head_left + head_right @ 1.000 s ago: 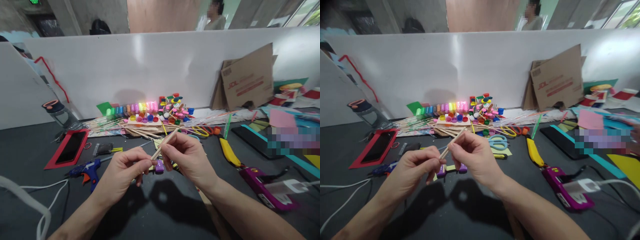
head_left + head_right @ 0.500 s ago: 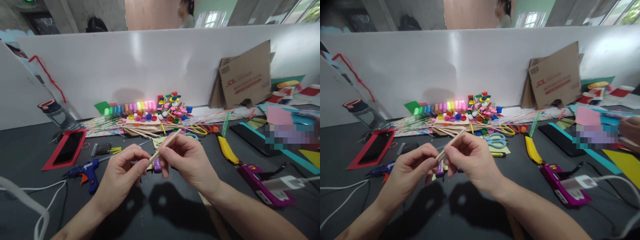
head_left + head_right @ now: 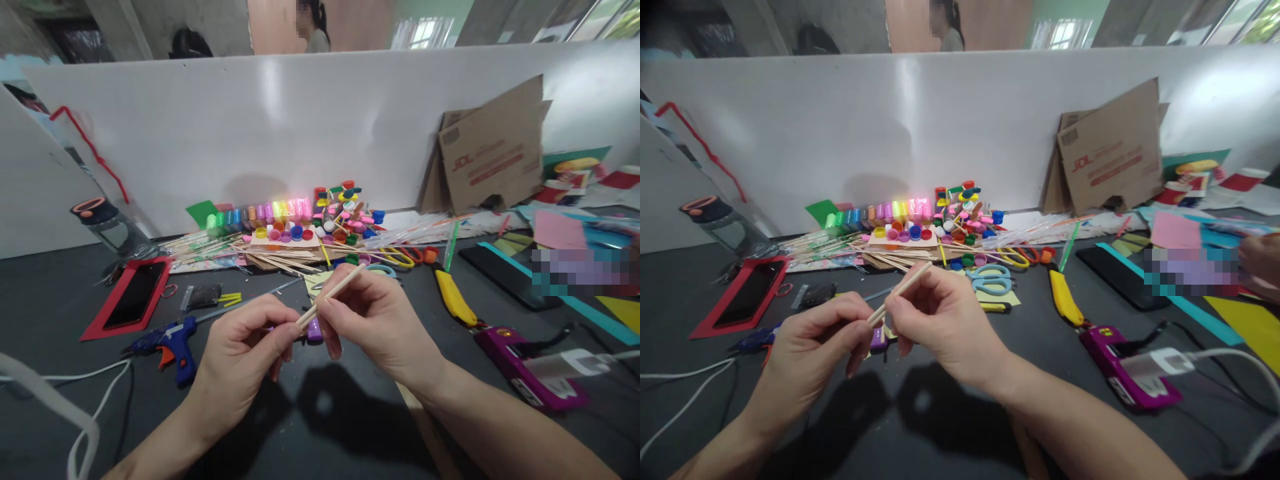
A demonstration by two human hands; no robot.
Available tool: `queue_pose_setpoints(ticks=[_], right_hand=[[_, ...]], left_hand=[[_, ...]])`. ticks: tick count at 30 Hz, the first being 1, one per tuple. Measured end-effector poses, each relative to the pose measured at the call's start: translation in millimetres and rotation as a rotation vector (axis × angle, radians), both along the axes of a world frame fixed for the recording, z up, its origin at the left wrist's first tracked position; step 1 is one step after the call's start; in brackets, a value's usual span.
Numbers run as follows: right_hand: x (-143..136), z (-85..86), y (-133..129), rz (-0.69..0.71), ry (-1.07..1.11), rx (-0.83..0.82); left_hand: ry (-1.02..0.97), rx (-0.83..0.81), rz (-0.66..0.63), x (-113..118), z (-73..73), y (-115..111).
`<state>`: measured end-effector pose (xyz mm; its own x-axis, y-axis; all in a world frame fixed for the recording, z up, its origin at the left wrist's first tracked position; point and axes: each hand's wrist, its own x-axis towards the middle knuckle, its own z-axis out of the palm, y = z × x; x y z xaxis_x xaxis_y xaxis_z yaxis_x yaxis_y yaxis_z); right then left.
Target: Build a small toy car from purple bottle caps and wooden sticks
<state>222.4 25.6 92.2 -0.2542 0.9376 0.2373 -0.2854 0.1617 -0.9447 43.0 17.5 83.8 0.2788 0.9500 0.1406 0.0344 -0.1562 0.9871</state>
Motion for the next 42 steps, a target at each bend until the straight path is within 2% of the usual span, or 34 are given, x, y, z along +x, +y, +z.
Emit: queue_pose_setpoints(ticks=[8, 11, 14, 17, 20, 23, 26, 31, 32, 36, 40, 42], right_hand=[[-1.6, -4.3, -1.5, -0.043, -0.03, 0.026], [-0.7, -6.2, -0.4, 0.006, -0.017, 0.015], [2.7, -5.9, 2.1, 0.048, 0.035, -0.016], [7.7, -3.2, 5.2, -0.01, 0.034, -0.035], [13.6, 1.5, 8.1, -0.09, -0.041, 0.012], [22.9, 5.2, 10.4, -0.199, -0.215, 0.106], [38.1, 0.1, 10.9, -0.241, -0.599, 0.213], [69.7, -35.3, 4.7, -0.146, -1.5, 0.304], [75.1, -43.2, 2.6, -0.136, -1.583, 0.294], [89.3, -63.9, -4.9, -0.101, -1.681, 0.28], [94.0, -68.9, -5.5, -0.087, -1.696, 0.283], [95.4, -69.1, -3.6, -0.075, -1.699, 0.283]], left_hand=[[0.072, 0.067, 0.026, 0.3, -1.4, -3.2], [0.1, 0.092, 0.051, 0.1, 1.6, -3.2], [0.094, 0.024, 0.048, -2.3, 4.0, -3.3], [0.082, -0.039, 0.044, -5.2, 4.1, -3.1], [0.105, -0.014, 0.056, -7.5, 3.6, -2.6], [0.137, 0.059, 0.082, -10.1, 4.8, -2.6], [0.155, 0.122, 0.1, -12.7, 7.9, -2.6], [0.142, 0.13, 0.1, -15.4, 12.0, -1.9], [0.14, 0.131, 0.101, -15.5, 12.2, -1.8], [0.098, 0.109, 0.073, -15.0, 11.7, -1.2], [0.036, 0.013, -0.017, -13.4, 11.6, -1.0], [0.066, 0.036, -0.011, -13.3, 12.5, -2.3]])
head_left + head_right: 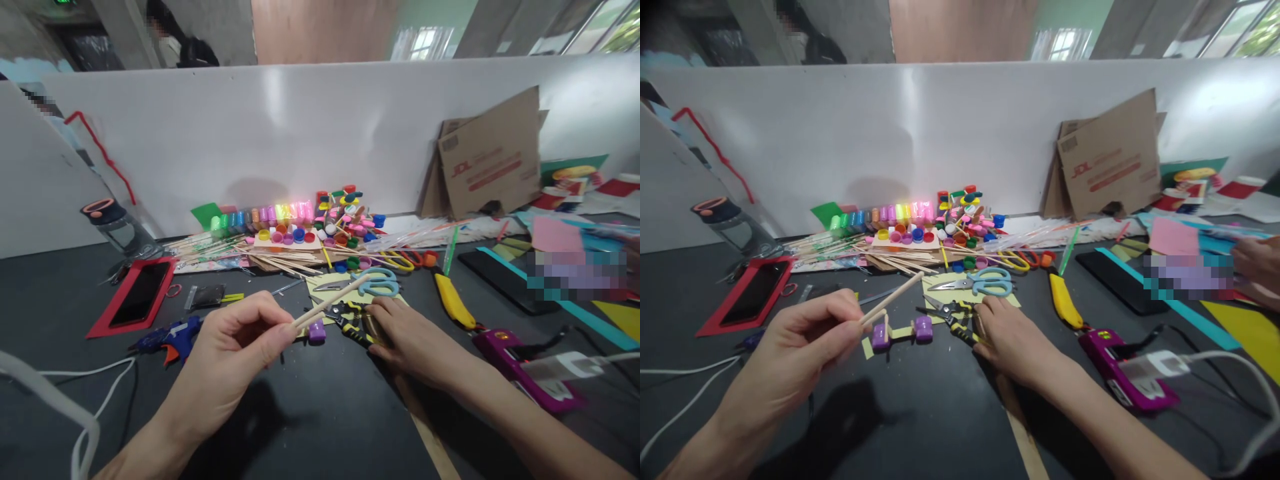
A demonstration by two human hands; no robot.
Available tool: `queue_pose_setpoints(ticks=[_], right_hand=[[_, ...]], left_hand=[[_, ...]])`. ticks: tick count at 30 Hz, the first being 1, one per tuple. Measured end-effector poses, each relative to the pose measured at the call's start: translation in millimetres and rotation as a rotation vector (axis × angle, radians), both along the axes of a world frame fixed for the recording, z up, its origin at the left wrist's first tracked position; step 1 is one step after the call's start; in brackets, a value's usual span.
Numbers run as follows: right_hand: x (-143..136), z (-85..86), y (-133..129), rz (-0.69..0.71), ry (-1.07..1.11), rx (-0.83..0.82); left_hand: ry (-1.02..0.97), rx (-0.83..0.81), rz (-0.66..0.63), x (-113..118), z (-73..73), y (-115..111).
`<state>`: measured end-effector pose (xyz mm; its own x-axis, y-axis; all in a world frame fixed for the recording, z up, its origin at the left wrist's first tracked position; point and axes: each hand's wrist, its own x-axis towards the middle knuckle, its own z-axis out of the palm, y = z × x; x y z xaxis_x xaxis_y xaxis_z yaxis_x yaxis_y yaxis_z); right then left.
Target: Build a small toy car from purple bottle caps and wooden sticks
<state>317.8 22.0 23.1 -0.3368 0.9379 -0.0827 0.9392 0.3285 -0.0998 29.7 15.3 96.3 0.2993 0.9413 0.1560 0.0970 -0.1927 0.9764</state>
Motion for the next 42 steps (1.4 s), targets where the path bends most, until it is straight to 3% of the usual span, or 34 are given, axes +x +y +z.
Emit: queue_pose_setpoints(ticks=[3, 6, 10, 12, 17, 20, 26, 29, 33, 36, 39, 42], right_hand=[[1.4, 0.9, 3.2, 0.018, -0.015, -0.02], [0.0, 2.1, 5.6, 0.047, -0.032, -0.044], [-5.6, 0.1, 7.6, 0.058, -0.05, -0.051], [-8.3, -2.4, 8.4, 0.055, -0.061, -0.04], [-12.2, -3.8, 9.4, 0.055, -0.093, -0.043], [-13.9, -1.4, 9.5, 0.053, -0.114, -0.059], [-17.0, -4.2, 9.2, 0.048, -0.134, -0.073], [-15.8, -8.2, 7.4, 0.04, -0.148, -0.059], [-12.0, -10.9, 3.6, 0.046, -0.174, -0.03], [-9.9, -10.8, 1.1, 0.059, -0.195, -0.003], [-9.0, -10.4, 0.1, 0.071, -0.216, 0.019], [-8.5, -10.9, 0.8, 0.08, -0.231, 0.044]], left_hand=[[0.147, 0.246, 0.098, -2.6, 1.8, -4.0], [0.33, 0.635, 0.197, -9.7, 1.3, -8.6], [0.562, 1.093, 0.199, -21.5, -4.0, -13.9], [0.61, 1.178, 0.175, -24.5, -6.3, -17.2], [0.737, 1.279, 0.261, -26.1, -1.8, -24.7], [0.826, 1.405, 0.189, -30.0, 5.7, -24.4], [0.768, 1.453, 0.159, -30.0, 3.8, -11.8], [0.58, 1.252, 0.206, -20.5, 0.9, -6.1], [0.335, 0.604, 0.158, -11.5, 4.3, -4.1], [0.149, 0.221, 0.054, -13.0, 5.0, -0.9], [-0.051, -0.034, -0.065, -15.6, 2.1, 4.7], [-0.165, -0.176, -0.139, -15.0, -0.5, 8.7]])
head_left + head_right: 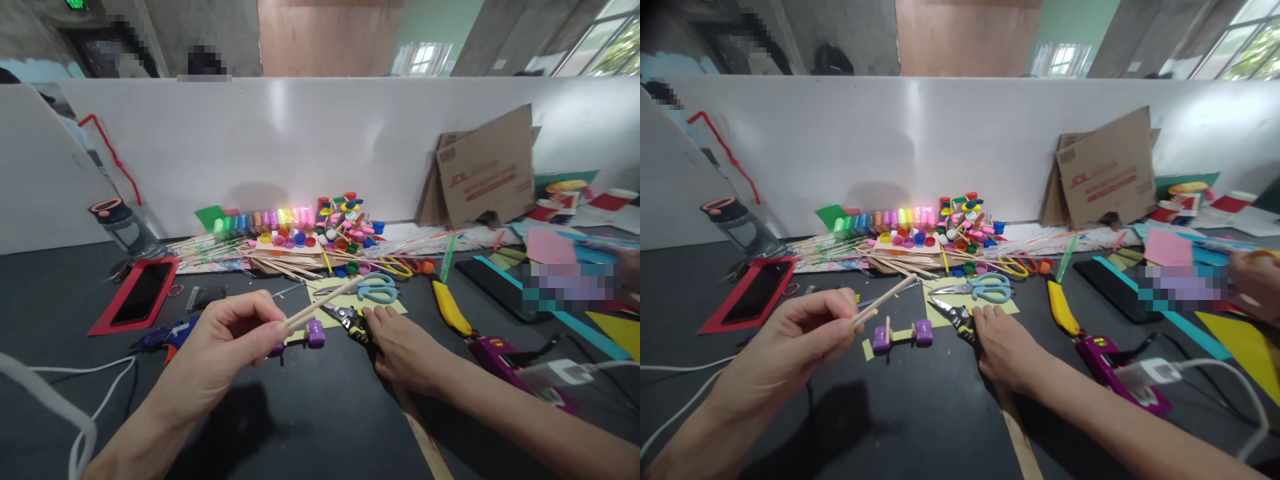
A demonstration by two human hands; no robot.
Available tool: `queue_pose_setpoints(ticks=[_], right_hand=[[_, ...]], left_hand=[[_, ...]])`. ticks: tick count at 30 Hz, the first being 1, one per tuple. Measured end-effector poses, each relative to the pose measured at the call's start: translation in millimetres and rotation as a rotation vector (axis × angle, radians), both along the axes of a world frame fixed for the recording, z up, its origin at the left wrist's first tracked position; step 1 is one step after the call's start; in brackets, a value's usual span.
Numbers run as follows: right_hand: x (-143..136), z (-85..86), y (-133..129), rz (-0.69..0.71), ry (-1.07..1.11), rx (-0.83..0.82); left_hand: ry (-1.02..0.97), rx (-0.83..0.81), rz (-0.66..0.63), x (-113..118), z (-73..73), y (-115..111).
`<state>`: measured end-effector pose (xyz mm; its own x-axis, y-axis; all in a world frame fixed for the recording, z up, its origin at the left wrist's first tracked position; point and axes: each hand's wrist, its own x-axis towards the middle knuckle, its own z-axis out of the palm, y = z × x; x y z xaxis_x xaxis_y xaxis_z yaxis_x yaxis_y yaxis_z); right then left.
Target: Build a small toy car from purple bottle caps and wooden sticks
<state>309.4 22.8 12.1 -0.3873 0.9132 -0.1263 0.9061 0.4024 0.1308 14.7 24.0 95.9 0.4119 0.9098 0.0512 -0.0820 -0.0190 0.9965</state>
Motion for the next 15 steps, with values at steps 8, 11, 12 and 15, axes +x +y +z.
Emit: queue_pose_setpoints(ticks=[8, 11, 12, 15], right_hand=[[2.0, -3.4, 2.2, 0.025, 0.004, 0.05], [4.5, -7.2, 3.4, 0.043, 0.021, 0.057], [6.1, -8.4, 4.1, 0.052, 0.032, 0.056], [12.8, -9.2, 4.9, 0.073, 0.086, 0.059]], left_hand=[[0.093, 0.157, 0.069, 3.4, 4.5, -6.8], [0.161, 0.228, 0.101, 4.6, 7.9, -10.6], [0.178, 0.24, 0.103, 4.8, 8.8, -11.3], [0.202, 0.252, 0.103, 4.1, 10.3, -11.8]])
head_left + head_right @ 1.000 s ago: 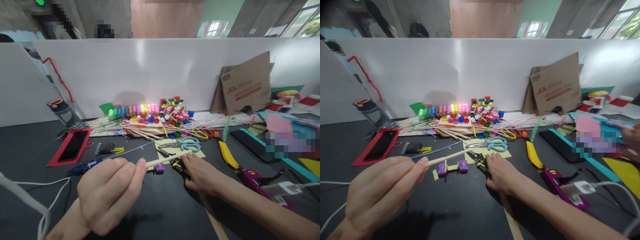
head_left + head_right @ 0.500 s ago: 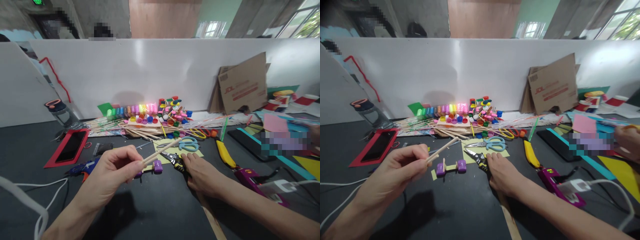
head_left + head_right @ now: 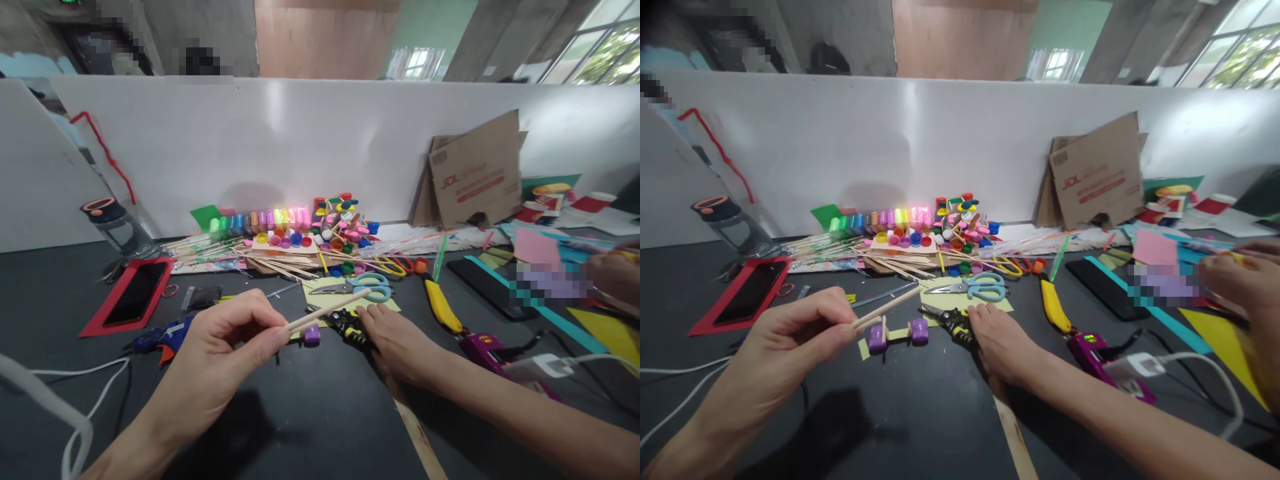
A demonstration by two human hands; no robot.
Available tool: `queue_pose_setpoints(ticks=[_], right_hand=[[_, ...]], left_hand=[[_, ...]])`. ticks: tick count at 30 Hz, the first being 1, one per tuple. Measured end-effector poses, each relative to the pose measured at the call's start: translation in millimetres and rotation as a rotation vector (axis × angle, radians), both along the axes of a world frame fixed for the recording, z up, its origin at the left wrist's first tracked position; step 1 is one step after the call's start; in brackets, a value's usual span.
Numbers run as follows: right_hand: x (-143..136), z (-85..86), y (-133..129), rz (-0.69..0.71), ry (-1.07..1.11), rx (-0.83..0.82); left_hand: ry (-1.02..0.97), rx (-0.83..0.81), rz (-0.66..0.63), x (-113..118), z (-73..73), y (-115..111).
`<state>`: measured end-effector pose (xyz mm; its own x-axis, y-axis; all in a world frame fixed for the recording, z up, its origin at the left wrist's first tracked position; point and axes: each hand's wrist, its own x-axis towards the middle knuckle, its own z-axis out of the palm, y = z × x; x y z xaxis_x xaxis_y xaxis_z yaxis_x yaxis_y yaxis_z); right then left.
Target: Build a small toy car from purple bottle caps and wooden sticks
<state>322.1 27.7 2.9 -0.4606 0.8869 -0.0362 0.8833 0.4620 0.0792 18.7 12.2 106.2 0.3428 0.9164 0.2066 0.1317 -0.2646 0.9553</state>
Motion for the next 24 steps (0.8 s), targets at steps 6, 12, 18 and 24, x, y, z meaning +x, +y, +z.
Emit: queue_pose_setpoints(ticks=[6, 12, 18, 24], right_hand=[[9.2, 16.3, -14.8, 0.046, 0.204, 0.056], [-5.4, 42.1, -29.0, 0.161, 0.525, 0.086], [-17.0, 53.0, -31.5, 0.233, 0.631, 0.066], [-16.0, 47.8, -34.1, 0.262, 0.658, 0.083]], left_hand=[[-0.149, -0.188, -0.116, -1.0, -6.5, 6.7], [-0.454, -0.641, -0.302, 11.3, -20.5, 10.7], [-0.612, -0.847, -0.371, 16.5, -29.0, 11.0], [-0.689, -0.905, -0.435, 20.9, -37.1, 7.3]])
